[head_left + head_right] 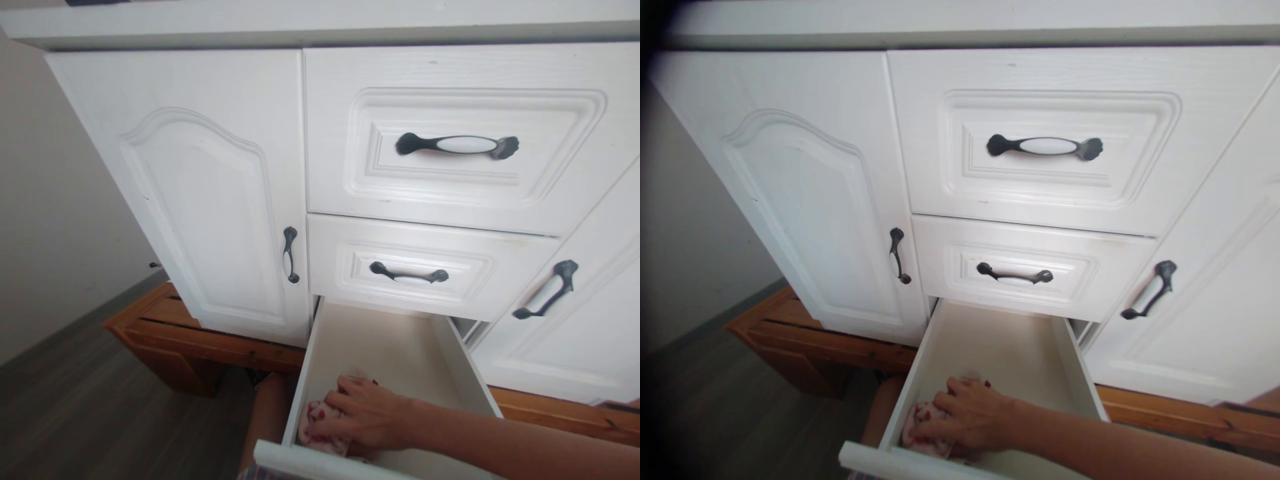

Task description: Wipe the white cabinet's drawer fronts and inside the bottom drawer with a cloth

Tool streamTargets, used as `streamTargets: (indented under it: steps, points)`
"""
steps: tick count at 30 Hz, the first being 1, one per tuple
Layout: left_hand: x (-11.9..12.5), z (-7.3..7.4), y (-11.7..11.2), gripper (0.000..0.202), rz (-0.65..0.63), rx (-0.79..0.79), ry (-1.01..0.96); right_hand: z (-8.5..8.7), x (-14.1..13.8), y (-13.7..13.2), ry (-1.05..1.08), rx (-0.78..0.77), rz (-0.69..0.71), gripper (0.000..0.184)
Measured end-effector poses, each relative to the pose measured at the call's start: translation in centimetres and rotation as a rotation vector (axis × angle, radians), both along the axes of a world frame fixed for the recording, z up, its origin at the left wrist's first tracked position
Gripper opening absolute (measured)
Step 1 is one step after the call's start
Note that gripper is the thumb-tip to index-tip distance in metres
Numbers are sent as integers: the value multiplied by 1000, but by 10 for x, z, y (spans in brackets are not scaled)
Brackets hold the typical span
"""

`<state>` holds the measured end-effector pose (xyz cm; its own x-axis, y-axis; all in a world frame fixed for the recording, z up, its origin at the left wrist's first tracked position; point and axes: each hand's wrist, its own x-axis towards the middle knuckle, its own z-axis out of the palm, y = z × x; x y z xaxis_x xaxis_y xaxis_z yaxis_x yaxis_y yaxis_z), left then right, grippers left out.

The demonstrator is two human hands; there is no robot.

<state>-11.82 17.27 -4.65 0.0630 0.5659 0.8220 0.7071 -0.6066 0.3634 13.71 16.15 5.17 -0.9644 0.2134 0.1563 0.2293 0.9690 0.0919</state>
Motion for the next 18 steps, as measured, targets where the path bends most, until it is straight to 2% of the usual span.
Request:
streamTargets:
  steps: [2, 7, 11, 14, 18]
  points:
    - [0, -1, 3, 34, 3, 13, 9, 1, 7, -4, 44, 2, -22, 46]
    - [-7, -11, 4, 37, 39, -6, -14, 15, 42, -21, 21, -100, -81, 32]
    - [-12, -19, 3, 37, 74, -40, -58, 20, 61, -26, -60, -58, -122, 43]
    - [-11, -19, 1, 35, 97, -56, -76, 10, 66, -14, -107, 30, -151, 46]
    - [-5, -8, -5, 36, 129, -77, -82, -5, 69, 27, -144, 65, -244, 45]
